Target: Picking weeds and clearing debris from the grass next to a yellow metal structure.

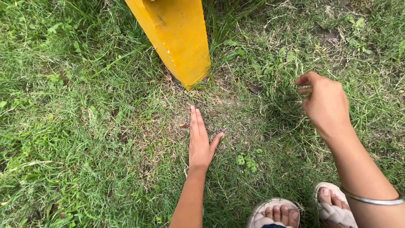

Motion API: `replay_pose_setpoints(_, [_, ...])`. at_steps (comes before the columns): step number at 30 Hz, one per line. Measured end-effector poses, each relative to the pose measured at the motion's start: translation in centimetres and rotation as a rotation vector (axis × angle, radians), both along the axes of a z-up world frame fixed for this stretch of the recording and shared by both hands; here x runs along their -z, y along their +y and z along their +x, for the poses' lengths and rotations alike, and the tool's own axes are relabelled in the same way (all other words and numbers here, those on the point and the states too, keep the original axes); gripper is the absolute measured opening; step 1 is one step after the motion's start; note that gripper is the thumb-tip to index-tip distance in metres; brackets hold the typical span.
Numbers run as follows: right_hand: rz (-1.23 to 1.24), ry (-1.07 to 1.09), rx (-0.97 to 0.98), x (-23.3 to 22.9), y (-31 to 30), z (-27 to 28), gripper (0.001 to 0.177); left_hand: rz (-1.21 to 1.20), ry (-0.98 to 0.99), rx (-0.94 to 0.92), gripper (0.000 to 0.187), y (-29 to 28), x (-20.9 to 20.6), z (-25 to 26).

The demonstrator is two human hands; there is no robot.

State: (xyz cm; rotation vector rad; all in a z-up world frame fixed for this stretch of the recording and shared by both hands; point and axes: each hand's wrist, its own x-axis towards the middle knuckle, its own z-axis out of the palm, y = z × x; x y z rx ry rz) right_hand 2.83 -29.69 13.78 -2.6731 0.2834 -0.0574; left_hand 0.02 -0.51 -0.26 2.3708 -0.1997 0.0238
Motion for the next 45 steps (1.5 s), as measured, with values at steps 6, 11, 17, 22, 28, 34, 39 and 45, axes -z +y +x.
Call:
replay_pose_setpoints(6, [-0.304, -0.062, -0.128, 0.1, 0.2, 0.0, 0.033, 0.011, -0.003, -0.003, 0.109, 0.0, 0.4, 0.0])
replay_pose_setpoints(11, [-0.164, -0.123, -0.043, 1.3, -0.7, 0.1, 0.029, 0.008, 0.02, -0.003, 0.109, 0.0, 0.3, 0.0])
replay_pose_setpoints(17, [-0.208, -0.312, -0.16, 1.7, -0.5, 0.0, 0.023, 0.014, -0.002, 0.0, 0.108, 0.0, 0.4, 0.0])
replay_pose_setpoints(22, [0.02, 0.048, 0.079, -1.3, 2.5, 0.2, 0.022, 0.007, 0.009, 0.001, 0.108, 0.0, 0.4, 0.0])
replay_pose_setpoints(28, [-0.429, -0.32, -0.253, 1.1, 2.1, 0.1, 0.017, 0.013, 0.018, 0.0, 0.108, -0.1, 0.4, -0.1])
replay_pose_setpoints(34, [0.066, -0.253, -0.281, 2.1, 3.8, -0.2, 0.026, 0.028, 0.028, -0.001, 0.108, 0.0, 0.5, 0.0])
replay_pose_setpoints(39, [0.054, 0.16, -0.192, 0.3, 7.6, -0.9, 0.022, 0.049, 0.026, 0.003, 0.105, 0.0, 0.3, 0.1])
replay_pose_setpoints(45, [0.02, -0.087, -0.534, 5.4, 9.7, -0.7, 0.018, 0.182, -0.084, -0.049, 0.092, 1.5, 0.8, 0.7])
